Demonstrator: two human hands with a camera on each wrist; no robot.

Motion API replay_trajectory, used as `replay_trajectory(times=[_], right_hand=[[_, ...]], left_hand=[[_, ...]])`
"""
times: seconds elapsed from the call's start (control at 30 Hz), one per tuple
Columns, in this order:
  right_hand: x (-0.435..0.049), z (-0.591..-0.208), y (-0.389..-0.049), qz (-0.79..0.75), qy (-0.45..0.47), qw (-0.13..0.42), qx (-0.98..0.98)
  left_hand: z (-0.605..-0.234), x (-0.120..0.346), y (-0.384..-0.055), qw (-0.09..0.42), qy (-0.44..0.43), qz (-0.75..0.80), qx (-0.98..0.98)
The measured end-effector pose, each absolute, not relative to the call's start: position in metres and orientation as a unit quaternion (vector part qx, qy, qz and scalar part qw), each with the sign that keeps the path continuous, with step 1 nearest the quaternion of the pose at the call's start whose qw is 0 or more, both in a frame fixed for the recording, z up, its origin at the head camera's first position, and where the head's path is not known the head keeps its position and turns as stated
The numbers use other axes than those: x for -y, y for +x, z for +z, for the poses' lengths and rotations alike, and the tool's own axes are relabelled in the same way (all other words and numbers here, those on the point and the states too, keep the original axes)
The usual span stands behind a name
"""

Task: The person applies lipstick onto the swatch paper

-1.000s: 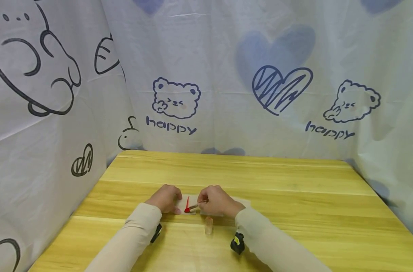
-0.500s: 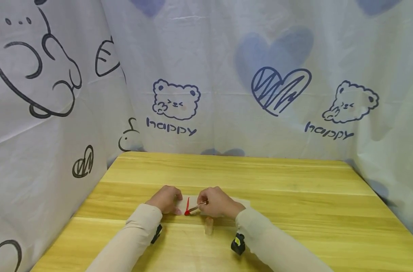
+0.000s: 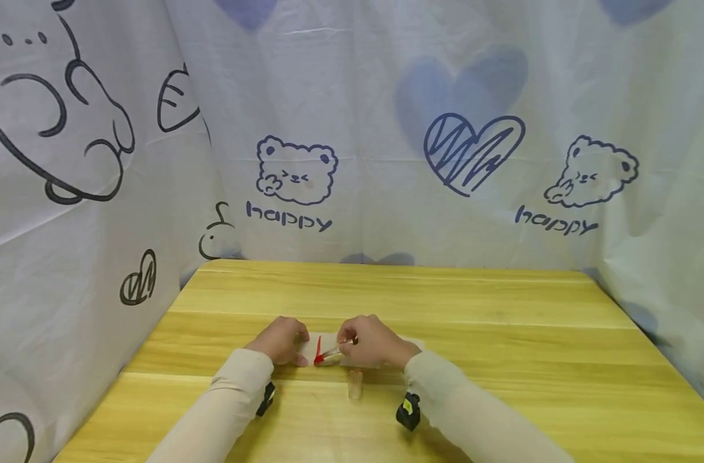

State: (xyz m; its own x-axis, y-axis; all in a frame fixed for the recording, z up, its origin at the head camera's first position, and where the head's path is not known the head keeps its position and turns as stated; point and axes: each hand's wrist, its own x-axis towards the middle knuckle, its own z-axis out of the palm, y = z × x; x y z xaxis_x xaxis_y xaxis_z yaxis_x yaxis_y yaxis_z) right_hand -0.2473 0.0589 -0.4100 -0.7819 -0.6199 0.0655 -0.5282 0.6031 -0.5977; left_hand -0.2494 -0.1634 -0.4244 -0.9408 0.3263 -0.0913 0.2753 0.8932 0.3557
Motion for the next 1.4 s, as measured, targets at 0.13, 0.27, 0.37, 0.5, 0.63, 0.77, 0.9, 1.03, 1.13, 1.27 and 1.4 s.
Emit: replay_trajectory(times=[0.13, 0.27, 0.37, 0.5, 0.63, 0.77, 0.9, 1.03, 1.13, 1.27, 1.4], right_hand=[[-0.062, -0.411, -0.250, -0.331, -0.308, 0.084, -0.888], [-0.067, -0.412, -0.252, -0.357, -0.299, 0.095, -0.880], [-0.071, -0.413, -0.255, -0.371, -0.292, 0.105, -0.875], [-0.076, -0.410, -0.258, -0.390, -0.275, 0.113, -0.872], [-0.079, -0.405, -0.259, -0.419, -0.246, 0.125, -0.865], [-0.084, -0.403, -0.260, -0.436, -0.225, 0.128, -0.862], [-0.092, -0.402, -0.261, -0.438, -0.214, 0.122, -0.864], [-0.100, -0.403, -0.264, -0.441, -0.202, 0.115, -0.867], [-0.107, -0.403, -0.265, -0.440, -0.194, 0.108, -0.870], [-0.117, -0.405, -0.265, -0.442, -0.185, 0.108, -0.871], [-0.125, -0.405, -0.267, -0.444, -0.178, 0.112, -0.871]], left_hand=[[-0.425, 0.164, -0.248, 0.076, 0.161, 0.168, -0.970], [-0.425, 0.165, -0.245, 0.080, 0.165, 0.167, -0.969], [-0.426, 0.166, -0.245, 0.078, 0.170, 0.161, -0.969], [-0.426, 0.170, -0.247, 0.071, 0.174, 0.149, -0.971], [-0.424, 0.171, -0.247, 0.075, 0.168, 0.149, -0.972], [-0.423, 0.167, -0.250, 0.076, 0.165, 0.166, -0.969], [-0.424, 0.160, -0.253, 0.062, 0.182, 0.187, -0.963], [-0.426, 0.155, -0.255, 0.048, 0.197, 0.189, -0.961], [-0.427, 0.154, -0.256, 0.047, 0.194, 0.177, -0.964], [-0.427, 0.156, -0.254, 0.056, 0.185, 0.164, -0.967], [-0.425, 0.161, -0.253, 0.066, 0.173, 0.169, -0.968]])
